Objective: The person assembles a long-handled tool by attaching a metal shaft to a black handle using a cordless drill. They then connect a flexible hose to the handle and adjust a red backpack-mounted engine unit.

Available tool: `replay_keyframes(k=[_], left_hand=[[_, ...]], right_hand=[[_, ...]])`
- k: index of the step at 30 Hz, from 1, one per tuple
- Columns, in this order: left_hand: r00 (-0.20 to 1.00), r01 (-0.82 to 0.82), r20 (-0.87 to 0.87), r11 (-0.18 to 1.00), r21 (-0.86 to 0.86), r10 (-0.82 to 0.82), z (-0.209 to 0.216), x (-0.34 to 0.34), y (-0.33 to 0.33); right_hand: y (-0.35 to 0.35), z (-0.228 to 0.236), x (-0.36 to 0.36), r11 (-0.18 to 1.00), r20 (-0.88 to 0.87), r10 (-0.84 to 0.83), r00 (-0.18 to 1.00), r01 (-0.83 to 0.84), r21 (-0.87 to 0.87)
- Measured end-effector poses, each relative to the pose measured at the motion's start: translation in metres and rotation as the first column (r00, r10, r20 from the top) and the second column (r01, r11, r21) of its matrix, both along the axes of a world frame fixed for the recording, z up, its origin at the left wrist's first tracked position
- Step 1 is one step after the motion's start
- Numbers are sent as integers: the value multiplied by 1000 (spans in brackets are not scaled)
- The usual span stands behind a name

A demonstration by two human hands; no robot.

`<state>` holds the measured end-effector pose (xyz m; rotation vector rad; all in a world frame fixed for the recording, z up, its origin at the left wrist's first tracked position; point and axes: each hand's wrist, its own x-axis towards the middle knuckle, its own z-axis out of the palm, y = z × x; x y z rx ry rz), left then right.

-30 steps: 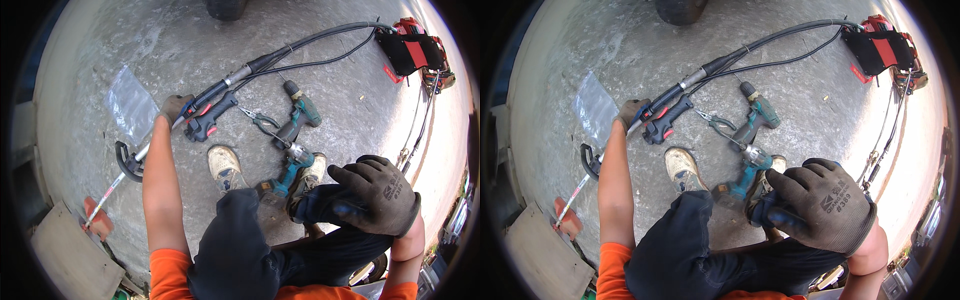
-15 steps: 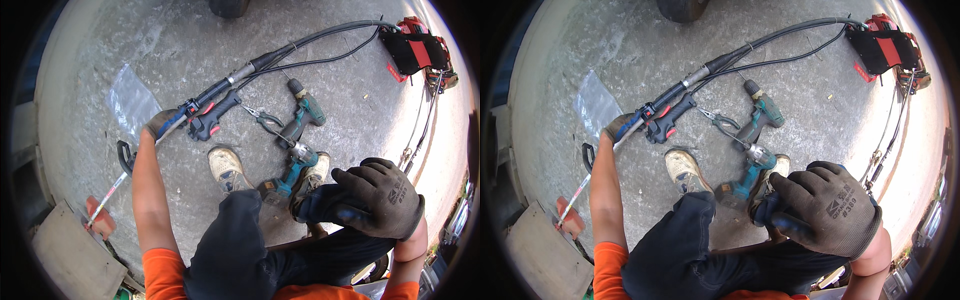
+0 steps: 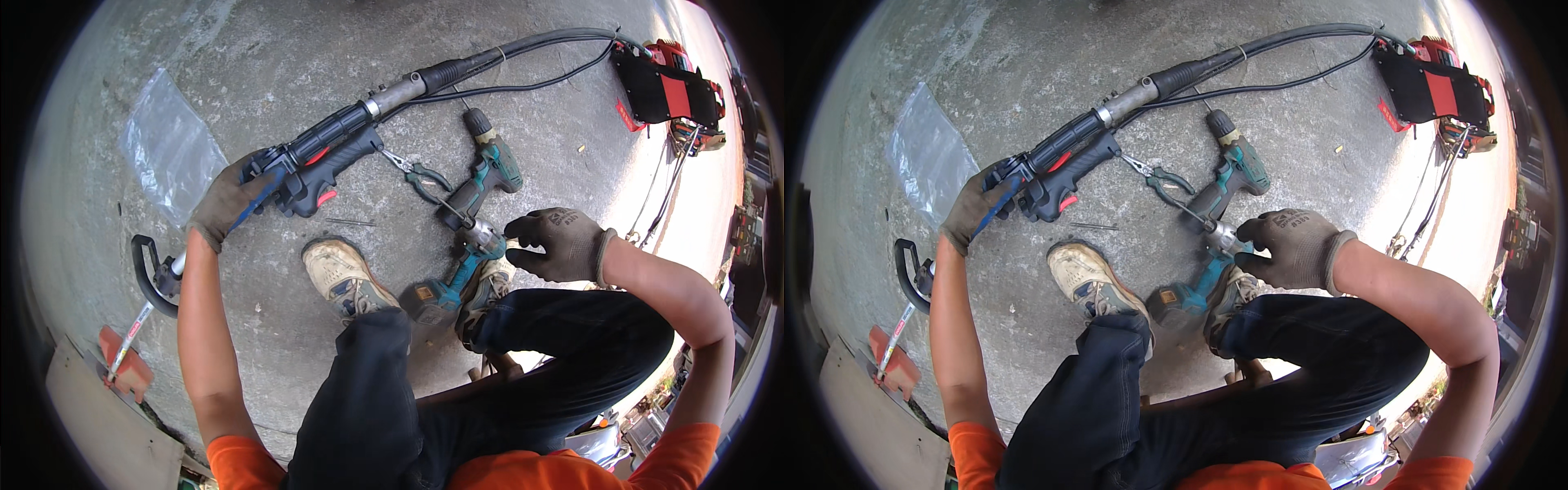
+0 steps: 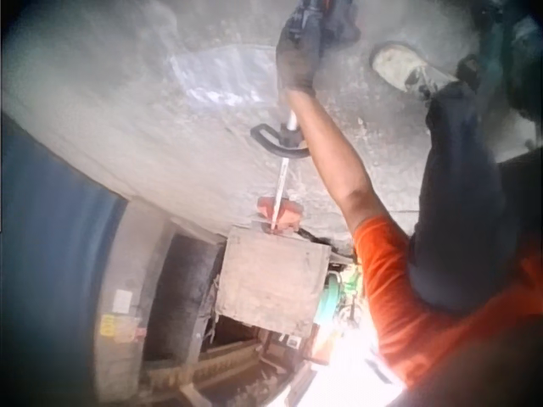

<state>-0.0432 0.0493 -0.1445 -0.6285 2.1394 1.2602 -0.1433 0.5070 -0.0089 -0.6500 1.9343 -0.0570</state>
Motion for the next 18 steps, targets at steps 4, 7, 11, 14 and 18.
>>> replay_keyframes(k=[4, 7, 11, 14, 18], left_hand=[[998, 17, -58, 995, -100, -23, -7, 3, 7], [999, 7, -45, 993, -117, -12, -9, 9, 12], [998, 61, 16, 998, 34, -62, 1, 13, 13], [984, 112, 137, 994, 0, -111, 14, 16, 16], [978, 195, 93, 976, -100, -186, 19, 19, 24]], right_hand=[[-30, -89, -37, 934, 5, -199, 980, 188, 302], [-9, -149, -47, 592, -113, -667, 736, 616, 520], [27, -211, 2, 183, -92, -973, 210, 953, 242], [27, -245, 26, -87, 14, -996, -86, 991, -107], [25, -257, 33, -283, 8, -959, -284, 952, -119]])
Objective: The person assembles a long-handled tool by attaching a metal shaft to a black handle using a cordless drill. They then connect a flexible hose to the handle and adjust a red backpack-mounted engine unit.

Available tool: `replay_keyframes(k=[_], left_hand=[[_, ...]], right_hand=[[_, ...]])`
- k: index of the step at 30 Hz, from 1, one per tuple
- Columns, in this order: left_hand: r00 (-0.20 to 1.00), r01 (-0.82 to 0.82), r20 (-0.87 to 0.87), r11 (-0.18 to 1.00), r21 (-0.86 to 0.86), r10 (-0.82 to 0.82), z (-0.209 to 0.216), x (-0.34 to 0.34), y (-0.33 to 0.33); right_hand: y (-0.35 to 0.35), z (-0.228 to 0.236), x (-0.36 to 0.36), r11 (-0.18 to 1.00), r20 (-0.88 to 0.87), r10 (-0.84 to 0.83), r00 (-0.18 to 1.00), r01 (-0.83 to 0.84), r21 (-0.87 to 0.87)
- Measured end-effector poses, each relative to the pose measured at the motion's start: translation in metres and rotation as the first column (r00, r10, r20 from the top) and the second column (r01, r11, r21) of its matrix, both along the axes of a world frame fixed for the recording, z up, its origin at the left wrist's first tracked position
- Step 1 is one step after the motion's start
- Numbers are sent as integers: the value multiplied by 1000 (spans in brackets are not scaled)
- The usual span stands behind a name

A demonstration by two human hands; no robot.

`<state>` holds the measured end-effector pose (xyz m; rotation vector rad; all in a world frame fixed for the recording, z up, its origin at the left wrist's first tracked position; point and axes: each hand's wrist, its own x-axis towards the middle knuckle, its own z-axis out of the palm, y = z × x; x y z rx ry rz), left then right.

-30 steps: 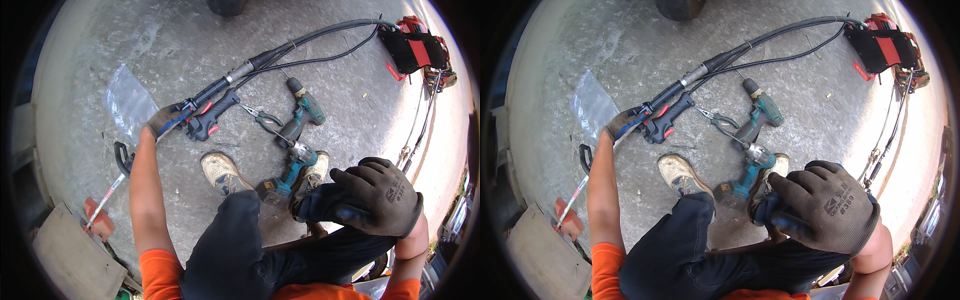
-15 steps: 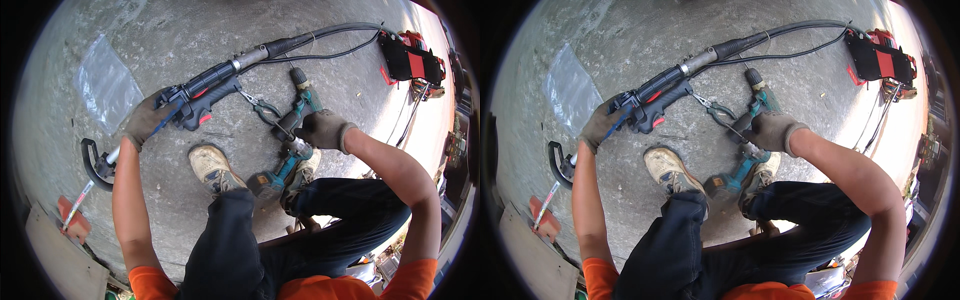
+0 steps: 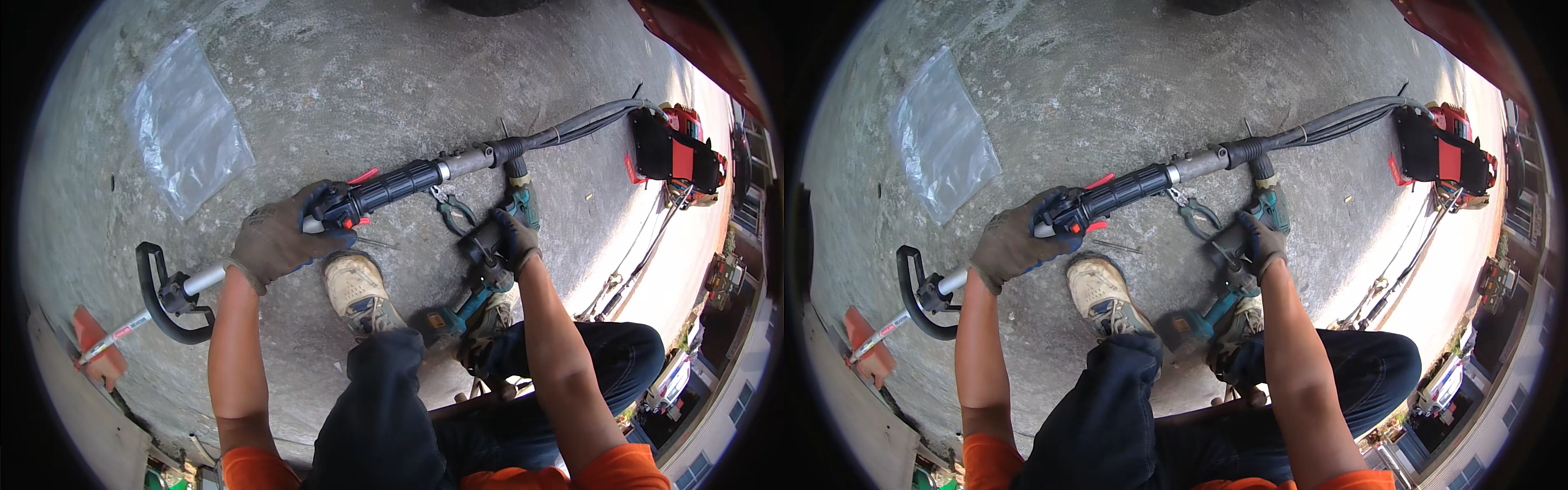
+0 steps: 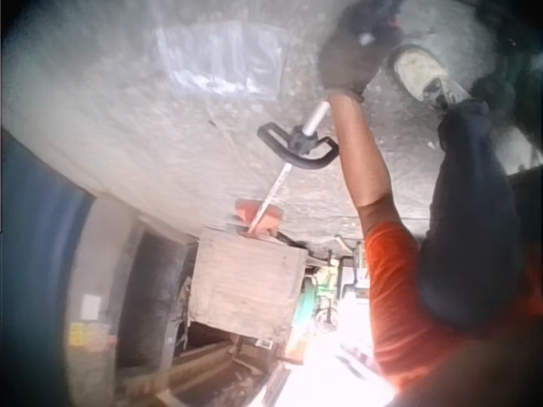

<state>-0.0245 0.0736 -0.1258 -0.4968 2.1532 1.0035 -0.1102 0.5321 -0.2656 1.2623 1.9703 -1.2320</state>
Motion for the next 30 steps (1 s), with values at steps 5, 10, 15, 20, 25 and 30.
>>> replay_keyframes(k=[5, 10, 15, 20, 25, 30], left_hand=[[1000, -12, 24, 1000, 9, 12, -2, 3, -1], [1000, 12, -20, 998, -63, -14, -8, 4, 0], [996, 93, 22, 993, -67, -92, -6, 4, 0], [996, 74, 55, 997, -16, -73, -2, 5, 1], [996, 71, 48, 997, -15, -70, -12, 10, 2], [993, 119, 26, 992, -36, -118, -19, 17, 3]], right_hand=[[33, 24, -5, 780, 11, -401, 916, 348, -519], [63, 83, 17, 690, -261, -673, 692, 460, -559], [18, 145, 36, 792, -361, -374, 854, 91, -603], [-93, 191, -78, 724, -385, 622, 682, -688, -48], [-255, 229, -182, -43, -20, 998, -53, -936, 350], [-355, 273, -216, -483, 217, 871, -441, -852, 205]])
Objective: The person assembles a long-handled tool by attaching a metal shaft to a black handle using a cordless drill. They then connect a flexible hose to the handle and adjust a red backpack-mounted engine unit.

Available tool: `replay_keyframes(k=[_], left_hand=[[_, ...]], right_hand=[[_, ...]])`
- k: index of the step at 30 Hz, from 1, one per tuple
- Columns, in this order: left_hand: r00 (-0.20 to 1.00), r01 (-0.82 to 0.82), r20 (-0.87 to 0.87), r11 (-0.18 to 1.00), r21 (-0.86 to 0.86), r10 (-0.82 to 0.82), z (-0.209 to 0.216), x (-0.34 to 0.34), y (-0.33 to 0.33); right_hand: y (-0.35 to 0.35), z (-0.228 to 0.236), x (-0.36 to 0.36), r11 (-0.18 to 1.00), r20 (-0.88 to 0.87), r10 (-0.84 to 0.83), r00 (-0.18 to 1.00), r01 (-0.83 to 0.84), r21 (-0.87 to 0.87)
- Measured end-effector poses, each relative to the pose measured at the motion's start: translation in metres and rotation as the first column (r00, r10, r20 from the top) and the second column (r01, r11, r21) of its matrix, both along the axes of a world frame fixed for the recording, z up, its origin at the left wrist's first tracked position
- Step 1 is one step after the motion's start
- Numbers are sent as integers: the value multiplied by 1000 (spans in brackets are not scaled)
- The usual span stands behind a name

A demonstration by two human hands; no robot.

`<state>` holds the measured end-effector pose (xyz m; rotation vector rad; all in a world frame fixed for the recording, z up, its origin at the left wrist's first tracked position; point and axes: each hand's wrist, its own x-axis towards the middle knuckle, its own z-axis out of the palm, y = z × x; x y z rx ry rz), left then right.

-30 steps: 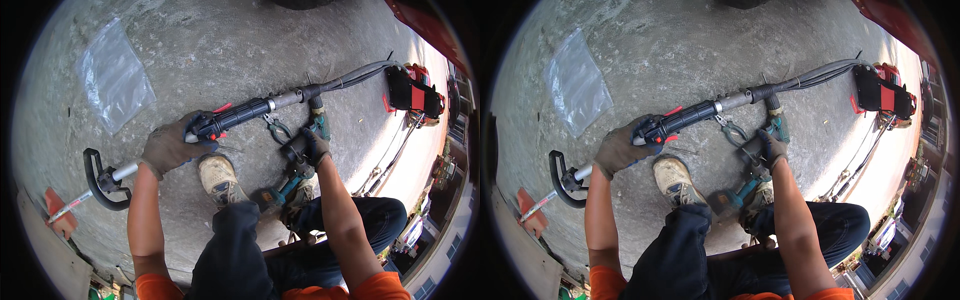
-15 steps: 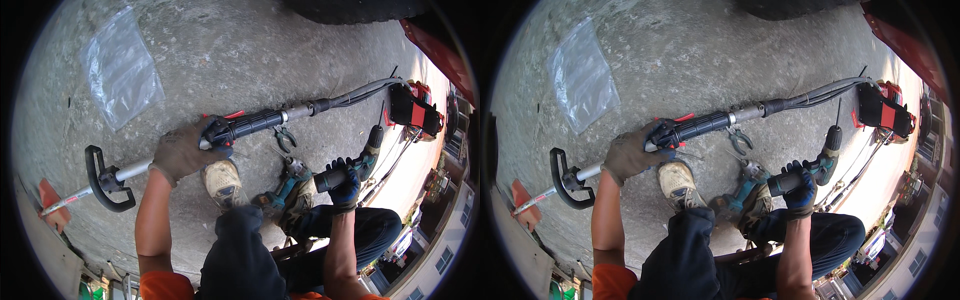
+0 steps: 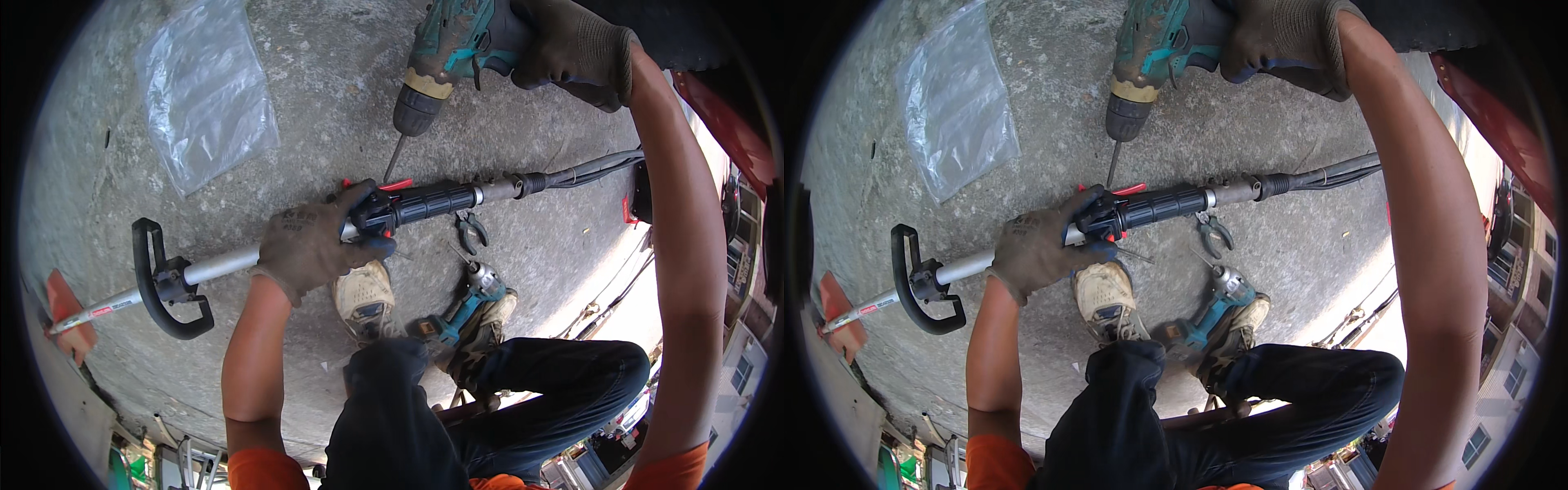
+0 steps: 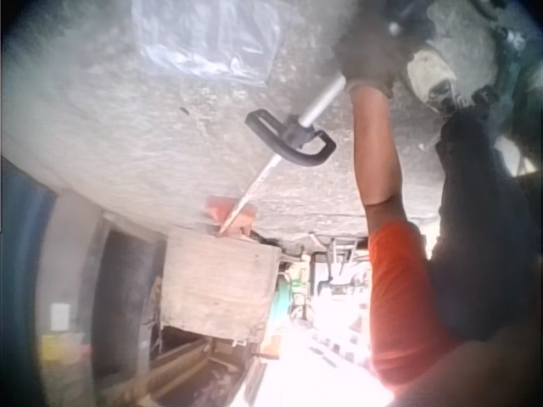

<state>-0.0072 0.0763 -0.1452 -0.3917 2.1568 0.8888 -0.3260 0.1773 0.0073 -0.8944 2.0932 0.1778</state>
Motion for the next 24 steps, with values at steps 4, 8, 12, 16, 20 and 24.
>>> replay_keyframes(k=[4, 8, 12, 16, 20, 24], left_hand=[[998, 53, 25, 997, -52, -51, -1, 3, 1], [999, 42, 10, 998, -53, -41, -1, 5, 0], [1000, 28, 1, 999, -41, -28, -1, 5, -2], [1000, -12, 7, 999, 39, 12, -1, 3, -3], [1000, -20, -11, 999, 33, 20, 3, -1, -2], [999, -48, 22, 996, 76, 46, 9, -4, -3]], right_hand=[[-22, 3, 7, 997, -15, 79, 997, -79, 15], [-24, -9, 12, 997, -61, 80, 995, -81, -10], [-30, -11, 1, 991, 46, 128, 991, -129, 22], [-34, -12, 0, 985, 16, 167, 986, -168, 48], [-59, -13, 10, 947, -21, 281, 960, -273, 167], [-87, -21, 20, 877, -117, 425, 898, -376, 300]])
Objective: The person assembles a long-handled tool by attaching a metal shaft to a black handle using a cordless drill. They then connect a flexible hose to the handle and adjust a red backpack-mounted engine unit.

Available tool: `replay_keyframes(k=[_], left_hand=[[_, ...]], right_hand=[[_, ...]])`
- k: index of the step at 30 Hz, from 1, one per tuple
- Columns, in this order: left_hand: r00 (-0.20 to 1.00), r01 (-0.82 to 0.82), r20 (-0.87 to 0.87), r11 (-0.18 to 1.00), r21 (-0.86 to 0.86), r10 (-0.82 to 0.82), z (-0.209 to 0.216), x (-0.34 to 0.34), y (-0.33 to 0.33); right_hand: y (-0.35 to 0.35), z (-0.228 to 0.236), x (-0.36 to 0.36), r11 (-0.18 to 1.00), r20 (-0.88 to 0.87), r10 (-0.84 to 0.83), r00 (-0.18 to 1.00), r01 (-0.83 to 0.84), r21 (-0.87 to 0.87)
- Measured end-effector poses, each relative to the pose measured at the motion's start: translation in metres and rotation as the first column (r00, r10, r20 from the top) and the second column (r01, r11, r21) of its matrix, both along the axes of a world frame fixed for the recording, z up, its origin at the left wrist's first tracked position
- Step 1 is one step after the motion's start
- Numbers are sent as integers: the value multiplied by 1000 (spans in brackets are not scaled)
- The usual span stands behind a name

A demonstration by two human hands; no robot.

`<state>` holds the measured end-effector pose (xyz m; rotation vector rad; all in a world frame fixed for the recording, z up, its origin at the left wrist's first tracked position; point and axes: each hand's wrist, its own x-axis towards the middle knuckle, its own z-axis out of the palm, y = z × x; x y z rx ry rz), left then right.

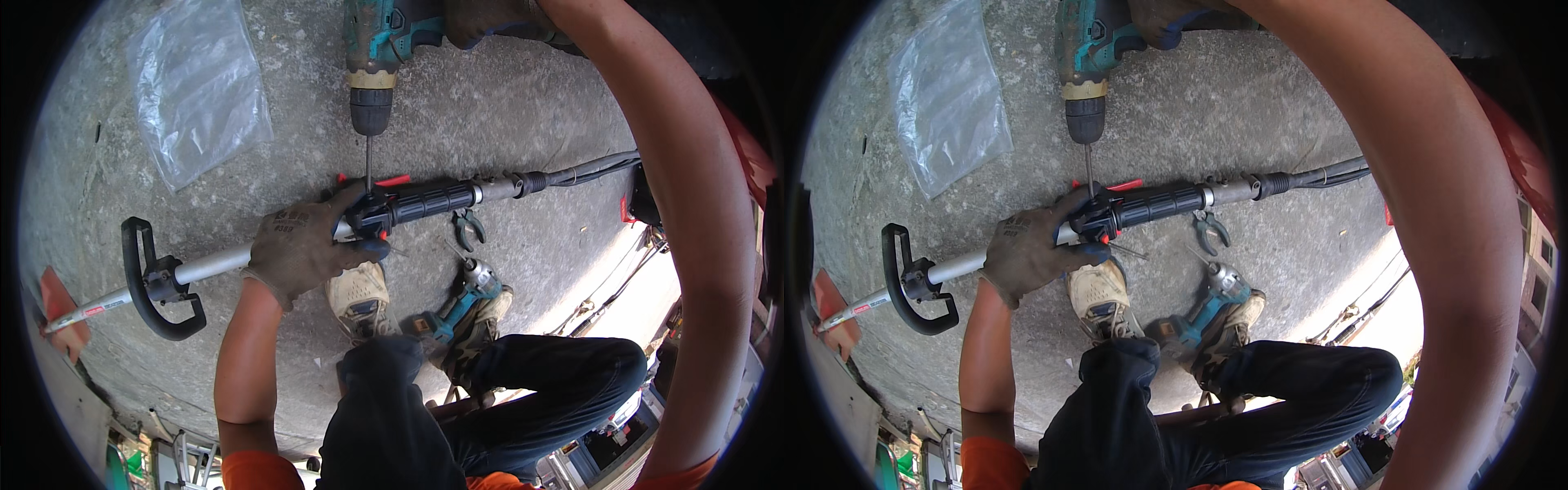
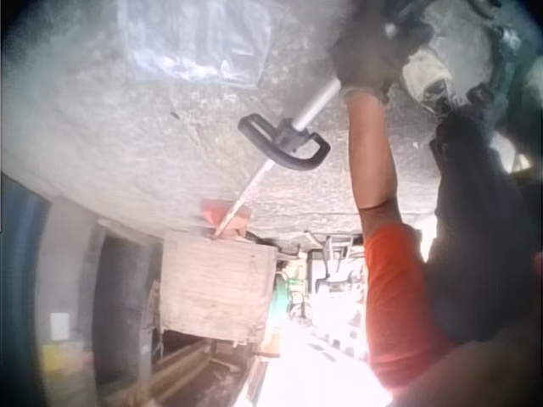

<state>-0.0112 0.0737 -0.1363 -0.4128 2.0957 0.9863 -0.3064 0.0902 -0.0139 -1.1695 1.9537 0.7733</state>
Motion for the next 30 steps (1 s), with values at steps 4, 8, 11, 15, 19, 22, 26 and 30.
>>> replay_keyframes(k=[4, 8, 11, 15, 19, 22, 26, 30], left_hand=[[1000, -20, -3, 1000, 6, 20, -1, 1, 2], [994, -39, -107, 998, -41, 35, -4, 10, 7], [995, -18, -99, 999, -42, 14, -6, 12, 6], [997, 33, -73, 999, -13, -33, -7, 10, 3], [997, 66, 52, 992, -105, -61, -4, 9, 6], [999, 9, 32, 999, -48, -7, -4, 9, 5], [998, 27, -61, 998, -49, -30, -5, 9, 5], [999, -26, -31, 999, -19, 25, -7, 7, 4]], right_hand=[[1, -7, -3, 965, 115, 221, 969, -200, -169], [25, -26, -10, 885, 141, 303, 943, -223, -409], [23, -49, -9, 897, -44, 253, 966, -252, -364], [23, -51, -13, 876, -62, 280, 958, -281, -392], [16, -43, -12, 848, -77, 351, 933, -352, -397], [11, -40, -6, 841, -52, 353, 934, -341, -420], [7, -34, 0, 870, -86, 354, 931, -361, -337], [6, -25, 1, 920, -80, 296, 952, -306, -246]])
